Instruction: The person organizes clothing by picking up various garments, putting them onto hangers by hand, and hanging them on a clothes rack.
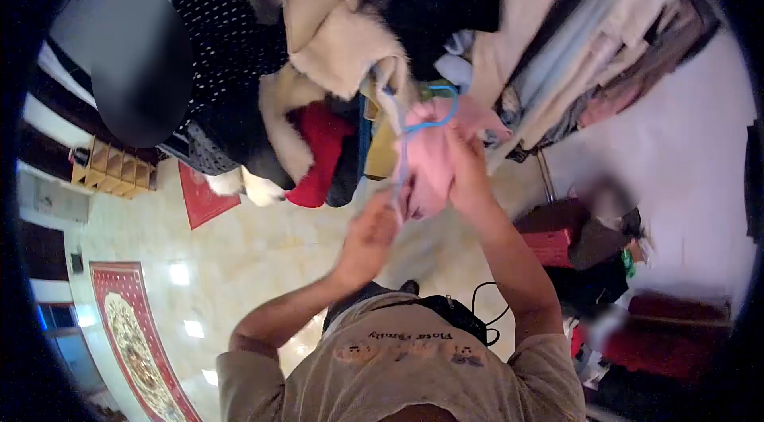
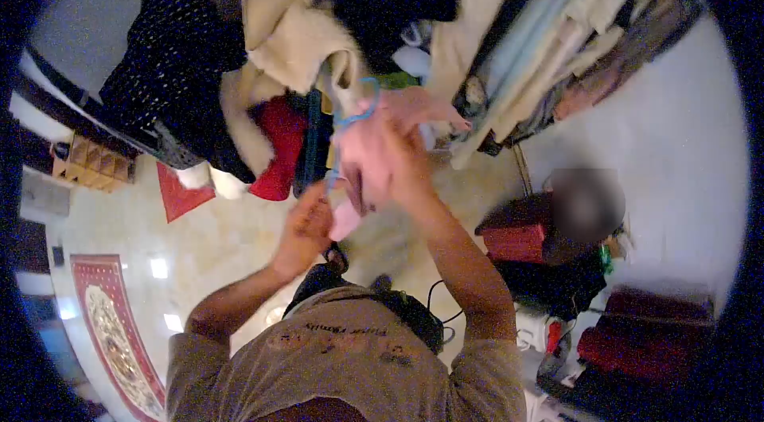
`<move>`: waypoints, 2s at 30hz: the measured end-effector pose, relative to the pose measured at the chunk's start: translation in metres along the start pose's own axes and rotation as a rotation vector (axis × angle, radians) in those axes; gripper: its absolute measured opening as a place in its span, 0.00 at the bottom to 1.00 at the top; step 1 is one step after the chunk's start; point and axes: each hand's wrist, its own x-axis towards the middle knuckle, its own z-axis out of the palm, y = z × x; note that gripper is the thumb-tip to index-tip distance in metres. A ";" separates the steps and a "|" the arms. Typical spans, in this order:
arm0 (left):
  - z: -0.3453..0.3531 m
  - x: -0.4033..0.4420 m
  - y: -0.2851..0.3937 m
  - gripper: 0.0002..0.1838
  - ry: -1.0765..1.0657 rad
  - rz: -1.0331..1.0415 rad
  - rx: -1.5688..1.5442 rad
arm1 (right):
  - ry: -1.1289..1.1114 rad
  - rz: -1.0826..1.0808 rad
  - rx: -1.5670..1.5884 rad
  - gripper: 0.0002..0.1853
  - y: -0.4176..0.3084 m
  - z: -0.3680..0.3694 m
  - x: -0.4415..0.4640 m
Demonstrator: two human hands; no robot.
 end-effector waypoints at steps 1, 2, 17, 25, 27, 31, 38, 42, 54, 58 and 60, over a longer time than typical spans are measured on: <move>0.029 -0.001 -0.004 0.17 -0.007 0.008 -0.049 | -0.079 0.059 0.084 0.19 -0.001 -0.010 -0.014; 0.056 -0.002 -0.007 0.16 -0.009 -0.014 -0.083 | -0.153 0.125 0.164 0.20 -0.001 -0.020 -0.027; 0.135 -0.013 -0.036 0.28 -0.064 -0.030 -0.151 | -0.006 -0.377 -1.081 0.29 -0.035 -0.089 -0.151; 0.156 -0.011 -0.013 0.18 -0.122 0.204 0.520 | 0.376 0.090 -0.483 0.23 -0.044 -0.163 -0.168; 0.167 -0.007 -0.008 0.17 -0.079 0.279 0.369 | 0.398 0.017 -0.484 0.21 -0.041 -0.179 -0.172; 0.212 0.007 0.033 0.17 -0.100 0.389 0.197 | 0.391 -0.590 -1.260 0.17 -0.006 -0.181 -0.182; 0.133 0.037 0.116 0.19 0.119 0.150 -0.309 | 0.264 -0.038 -0.842 0.13 0.044 -0.255 -0.208; 0.061 -0.001 0.003 0.32 0.282 -0.281 0.167 | 0.418 0.133 -0.515 0.12 -0.071 -0.177 -0.216; 0.129 -0.084 -0.117 0.25 -0.062 0.382 0.599 | -0.006 0.175 -0.492 0.10 -0.160 -0.092 -0.230; 0.182 -0.052 -0.088 0.18 -0.079 0.371 0.476 | -0.031 0.207 -0.385 0.09 -0.187 -0.079 -0.242; 0.197 -0.045 -0.087 0.10 -0.119 0.438 0.443 | 0.011 0.178 -0.364 0.09 -0.199 -0.080 -0.248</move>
